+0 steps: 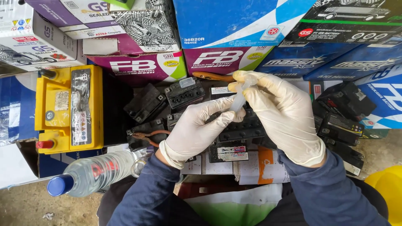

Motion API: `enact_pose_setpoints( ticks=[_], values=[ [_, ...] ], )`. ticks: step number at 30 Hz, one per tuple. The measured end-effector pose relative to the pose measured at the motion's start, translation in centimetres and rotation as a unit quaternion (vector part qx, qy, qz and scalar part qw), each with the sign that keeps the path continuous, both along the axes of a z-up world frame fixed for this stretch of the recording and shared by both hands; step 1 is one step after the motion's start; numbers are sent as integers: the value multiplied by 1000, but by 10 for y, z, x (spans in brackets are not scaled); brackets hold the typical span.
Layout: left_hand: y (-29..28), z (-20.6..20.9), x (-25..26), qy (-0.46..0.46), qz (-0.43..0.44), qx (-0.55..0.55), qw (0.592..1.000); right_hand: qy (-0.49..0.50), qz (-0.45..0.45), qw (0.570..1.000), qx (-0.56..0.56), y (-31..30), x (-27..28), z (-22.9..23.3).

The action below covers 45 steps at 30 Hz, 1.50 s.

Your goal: Using a syringe to fill liquid into the cells of small lead-acid batteries

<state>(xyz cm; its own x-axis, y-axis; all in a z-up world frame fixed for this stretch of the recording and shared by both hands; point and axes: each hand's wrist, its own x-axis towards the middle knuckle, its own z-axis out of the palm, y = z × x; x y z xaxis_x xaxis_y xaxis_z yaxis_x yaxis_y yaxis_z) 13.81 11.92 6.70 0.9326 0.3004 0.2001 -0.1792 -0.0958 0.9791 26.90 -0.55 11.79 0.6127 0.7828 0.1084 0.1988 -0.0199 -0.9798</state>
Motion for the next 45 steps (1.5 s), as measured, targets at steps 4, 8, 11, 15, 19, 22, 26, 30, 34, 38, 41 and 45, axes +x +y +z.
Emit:
enact_pose_setpoints(
  ticks=[4, 8, 11, 15, 19, 22, 26, 30, 34, 38, 41, 45],
  values=[
    [3, -1, 0, 4, -4, 11, 1000, -6, 3, 1000, 6, 2, 0, -3],
    [3, -2, 0, 3, -13, -2, 1000, -2, 2, 1000, 1, 3, -1, -7],
    [4, -3, -1, 10, -16, -2, 1000, 30, 0, 1000, 6, 3, -1, -13],
    [6, -7, -2, 27, -13, 16, 999, 40, -8, 999, 2, 4, -1, -21],
    [6, -12, -1, -1, 16, 17, 1000, -134, 24, 991, 9, 5, 2, -19],
    [6, -12, 0, -3, 27, 11, 1000, -216, 51, 975, 23, 5, 5, -20],
    [7, -8, -2, 5, 6, 7, 1000, -191, 68, 979, -7, 7, 4, -14],
    [10, -12, -1, -1, -1, 33, 999, -206, 83, 975, -8, 11, 4, -15],
    [11, -13, -1, -4, 10, 49, 999, -198, 77, 977, -9, 11, 5, -19],
    [12, -15, -1, 4, -1, 45, 999, -194, 73, 978, -13, 11, 5, -23],
    [12, -14, 0, 8, -13, 38, 999, -184, 79, 980, -14, 9, 6, -26],
    [13, -13, -1, 27, -15, 48, 998, -190, 86, 978, -6, 9, 8, -30]
  ],
)
